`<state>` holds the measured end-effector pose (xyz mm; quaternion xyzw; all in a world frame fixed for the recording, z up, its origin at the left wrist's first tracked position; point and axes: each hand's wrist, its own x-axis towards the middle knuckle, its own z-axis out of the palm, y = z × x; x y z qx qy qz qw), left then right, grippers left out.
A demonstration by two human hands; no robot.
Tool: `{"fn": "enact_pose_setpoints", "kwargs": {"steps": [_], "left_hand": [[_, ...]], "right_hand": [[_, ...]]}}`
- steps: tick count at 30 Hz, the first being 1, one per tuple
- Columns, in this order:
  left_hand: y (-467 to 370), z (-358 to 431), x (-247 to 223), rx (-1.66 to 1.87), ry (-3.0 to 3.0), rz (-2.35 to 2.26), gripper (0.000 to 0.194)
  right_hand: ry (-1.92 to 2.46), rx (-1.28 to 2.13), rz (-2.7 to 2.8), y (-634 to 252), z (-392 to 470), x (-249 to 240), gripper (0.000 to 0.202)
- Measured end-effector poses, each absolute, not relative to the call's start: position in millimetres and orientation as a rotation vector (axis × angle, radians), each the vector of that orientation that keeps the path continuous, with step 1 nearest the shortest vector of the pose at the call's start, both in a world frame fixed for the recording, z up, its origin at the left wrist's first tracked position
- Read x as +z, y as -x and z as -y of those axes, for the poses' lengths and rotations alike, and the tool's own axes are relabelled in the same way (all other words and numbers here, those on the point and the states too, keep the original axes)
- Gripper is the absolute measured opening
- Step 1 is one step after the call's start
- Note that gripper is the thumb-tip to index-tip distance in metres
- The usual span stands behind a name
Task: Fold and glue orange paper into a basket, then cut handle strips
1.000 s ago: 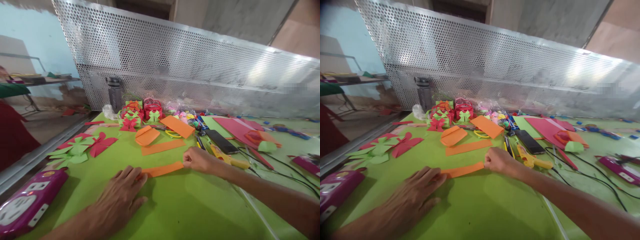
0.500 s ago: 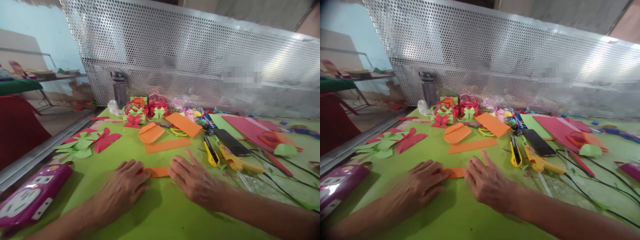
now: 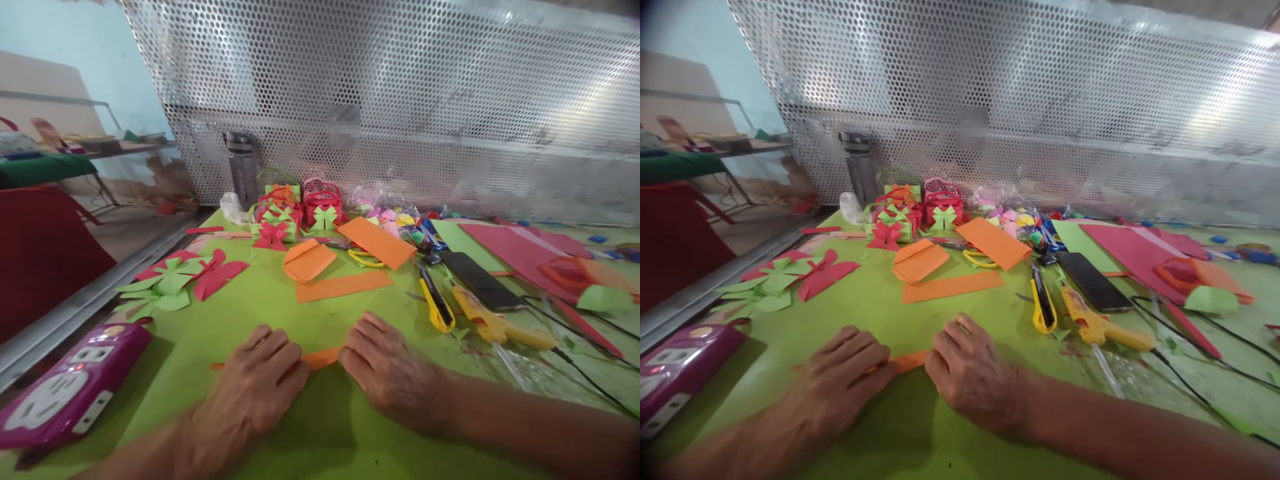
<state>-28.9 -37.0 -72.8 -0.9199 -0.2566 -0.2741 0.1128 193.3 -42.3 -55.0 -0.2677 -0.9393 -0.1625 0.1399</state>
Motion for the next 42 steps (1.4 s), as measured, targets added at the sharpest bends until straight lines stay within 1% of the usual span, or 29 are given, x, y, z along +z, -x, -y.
{"fn": "enact_pose_setpoints", "kwargs": {"steps": [2,5,10,15,20,23,27,32,42], "left_hand": [[30,39,-73,-0.784,2.715,0.796,0.029],[32,41,-72,-0.682,2.787,0.894,0.03],[33,41,-76,-0.717,2.857,1.041,0.032],[34,39,-70,-0.639,2.861,1.107,0.027],[33,39,-63,-0.647,2.795,1.245,0.032],[32,39,-64,-0.679,2.798,1.309,0.031],[30,38,-63,-0.647,2.754,1.362,0.029],[28,36,-62,-0.633,2.7,1.348,0.029],[28,30,-64,-0.547,2.651,1.247,0.032]], "right_hand": [[0.84,-0.407,2.725,-194,43,-57,0.018],[0.994,-0.223,2.709,-198,44,-60,0.016],[1.127,0.045,2.59,-205,44,-70,0.019],[1.218,0.243,2.414,-207,43,-70,0.015],[1.417,0.369,2.311,-208,43,-63,0.015],[1.475,0.383,2.312,-208,42,-60,0.02],[1.524,0.357,2.31,-209,38,-61,0.021],[1.467,0.254,2.409,-209,35,-63,0.022],[1.42,0.056,2.493,-206,34,-68,0.018]]}}
